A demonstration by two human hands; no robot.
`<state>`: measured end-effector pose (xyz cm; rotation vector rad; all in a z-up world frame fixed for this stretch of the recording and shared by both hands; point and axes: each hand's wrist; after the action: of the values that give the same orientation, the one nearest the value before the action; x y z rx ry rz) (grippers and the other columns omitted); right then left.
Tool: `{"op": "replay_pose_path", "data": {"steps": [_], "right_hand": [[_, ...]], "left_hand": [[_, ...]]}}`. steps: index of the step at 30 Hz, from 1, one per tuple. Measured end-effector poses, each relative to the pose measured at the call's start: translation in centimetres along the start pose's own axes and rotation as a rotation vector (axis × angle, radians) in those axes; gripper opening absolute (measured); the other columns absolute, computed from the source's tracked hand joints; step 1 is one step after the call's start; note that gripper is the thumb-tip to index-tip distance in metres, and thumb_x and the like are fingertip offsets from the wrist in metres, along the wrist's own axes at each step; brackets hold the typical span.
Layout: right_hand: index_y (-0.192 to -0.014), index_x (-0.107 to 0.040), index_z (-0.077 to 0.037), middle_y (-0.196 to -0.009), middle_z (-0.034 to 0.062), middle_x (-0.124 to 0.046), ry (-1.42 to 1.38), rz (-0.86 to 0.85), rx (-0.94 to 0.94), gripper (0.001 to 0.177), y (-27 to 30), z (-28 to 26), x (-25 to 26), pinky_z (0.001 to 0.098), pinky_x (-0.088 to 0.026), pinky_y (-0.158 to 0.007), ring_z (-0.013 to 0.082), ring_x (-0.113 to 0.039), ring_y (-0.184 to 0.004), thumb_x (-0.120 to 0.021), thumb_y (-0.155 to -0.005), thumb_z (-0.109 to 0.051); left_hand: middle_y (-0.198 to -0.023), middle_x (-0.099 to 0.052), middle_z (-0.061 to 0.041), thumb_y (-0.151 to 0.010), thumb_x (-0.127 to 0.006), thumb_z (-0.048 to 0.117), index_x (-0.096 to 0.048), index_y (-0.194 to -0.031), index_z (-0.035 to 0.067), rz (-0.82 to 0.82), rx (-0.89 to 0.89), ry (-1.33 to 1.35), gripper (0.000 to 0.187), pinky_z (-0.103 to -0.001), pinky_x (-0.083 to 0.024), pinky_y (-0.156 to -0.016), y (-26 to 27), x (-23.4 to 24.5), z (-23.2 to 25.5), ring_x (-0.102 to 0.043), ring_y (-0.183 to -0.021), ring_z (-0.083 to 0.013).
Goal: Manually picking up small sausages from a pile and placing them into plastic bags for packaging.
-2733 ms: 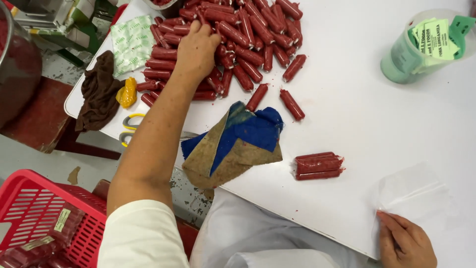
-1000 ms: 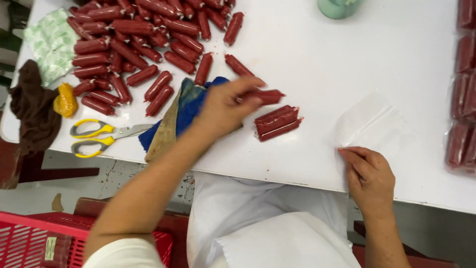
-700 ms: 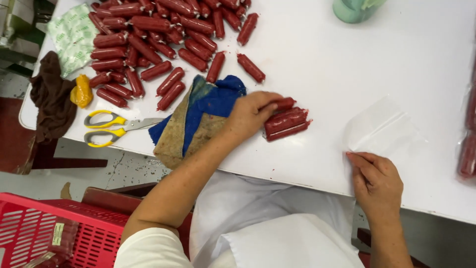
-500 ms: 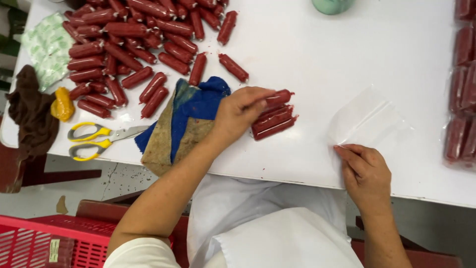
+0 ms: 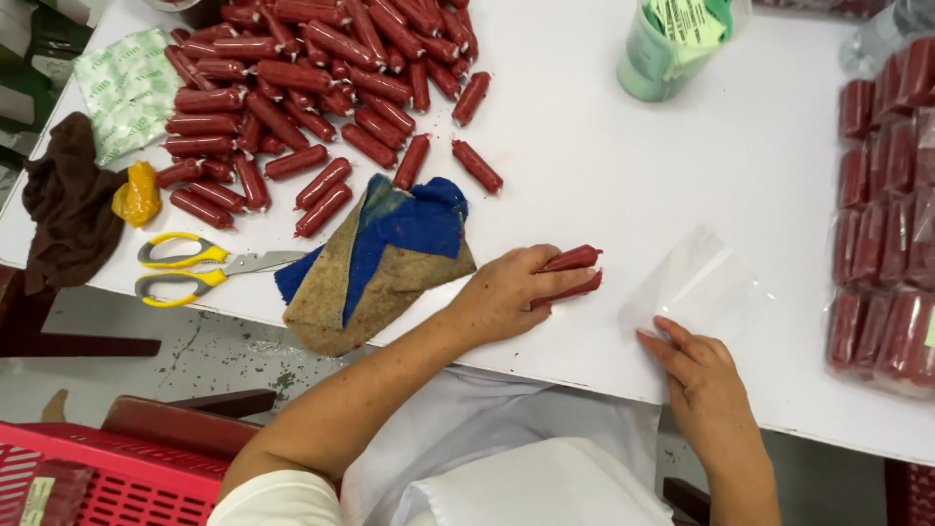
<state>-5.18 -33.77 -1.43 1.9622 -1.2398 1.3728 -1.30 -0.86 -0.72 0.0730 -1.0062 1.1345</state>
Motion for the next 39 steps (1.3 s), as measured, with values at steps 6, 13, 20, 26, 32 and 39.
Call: {"op": "replay_pose_path", "data": {"steps": [6,13,20,26,32,39], "right_hand": [[-0.145,-0.058,-0.016,-0.149,0.0000,-0.059,0.156,0.169,-0.112,0.073,0.5,-1.3,0.9,0.0372,-0.046,-0.106,0.0282,-0.058,-0.112,-0.057,-0.075,0.006],[-0.151,-0.045,-0.029,-0.157,-0.0118,-0.046,-0.115,-0.128,-0.383,0.072,-0.6,-7.5,2.0,0.0357,-0.043,-0.109,0.0171,-0.049,-0.138,-0.059,-0.081,-0.014],[-0.143,-0.056,-0.015,-0.157,0.0023,-0.051,-0.432,0.030,-0.421,0.076,-0.3,-9.4,3.7,0.0258,-0.049,-0.073,0.0152,-0.045,-0.139,-0.051,-0.075,0.018],[-0.156,-0.033,-0.024,-0.172,-0.0035,-0.024,-0.042,-0.038,-0.226,0.087,-0.1,-10.0,1.9,0.0336,-0.055,-0.075,0.0171,-0.043,-0.137,-0.050,-0.076,0.006],[-0.159,-0.026,-0.020,-0.172,-0.0047,-0.019,0.018,-0.086,-0.247,0.088,-0.7,-10.4,1.8,0.0349,-0.057,-0.073,0.0182,-0.022,-0.159,-0.048,-0.079,0.008],[-0.160,-0.025,-0.012,-0.171,0.0053,-0.024,0.014,0.021,-0.056,0.090,-0.1,-9.2,0.6,0.0388,-0.053,-0.097,0.0280,-0.025,-0.158,-0.053,-0.077,0.005]], "left_hand": [[-0.138,-0.060,-0.021,-0.080,-0.070,0.001,-0.044,-0.154,0.007,-0.195,0.628,1.603,0.078,-0.022,-0.056,-0.048,0.7,-0.9,7.1,-0.070,-0.081,-0.0238],[-0.126,-0.064,-0.026,-0.091,-0.075,0.011,-0.044,-0.155,-0.001,-0.271,0.495,2.083,0.071,-0.031,-0.062,-0.063,2.2,-3.8,9.2,-0.071,-0.092,-0.0399],[-0.127,-0.063,-0.008,-0.085,-0.062,0.034,-0.039,-0.152,0.030,-0.150,0.381,0.772,0.072,-0.034,-0.045,-0.102,2.6,-3.4,9.9,-0.062,-0.116,-0.0246],[-0.121,-0.062,-0.010,-0.082,-0.061,0.029,-0.044,-0.145,0.021,-0.023,0.471,0.597,0.066,-0.038,-0.048,-0.097,1.6,-2.9,10.8,-0.059,-0.112,-0.0276],[-0.122,-0.064,-0.007,-0.088,-0.061,0.033,-0.048,-0.137,0.016,0.006,0.415,0.609,0.054,-0.039,-0.050,-0.096,2.2,-5.4,9.7,-0.060,-0.112,-0.0264],[-0.087,-0.057,-0.007,-0.083,-0.058,0.026,-0.052,-0.099,0.010,-0.175,0.439,0.630,0.024,-0.038,-0.048,-0.073,0.0,-3.7,10.9,-0.055,-0.088,-0.0252]]}}
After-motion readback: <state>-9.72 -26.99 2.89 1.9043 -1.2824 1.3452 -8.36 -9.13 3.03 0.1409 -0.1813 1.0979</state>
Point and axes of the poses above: each hand's wrist, its own y-axis away from the middle knuckle, its own x-axis out of the back of the hand, z = x × y
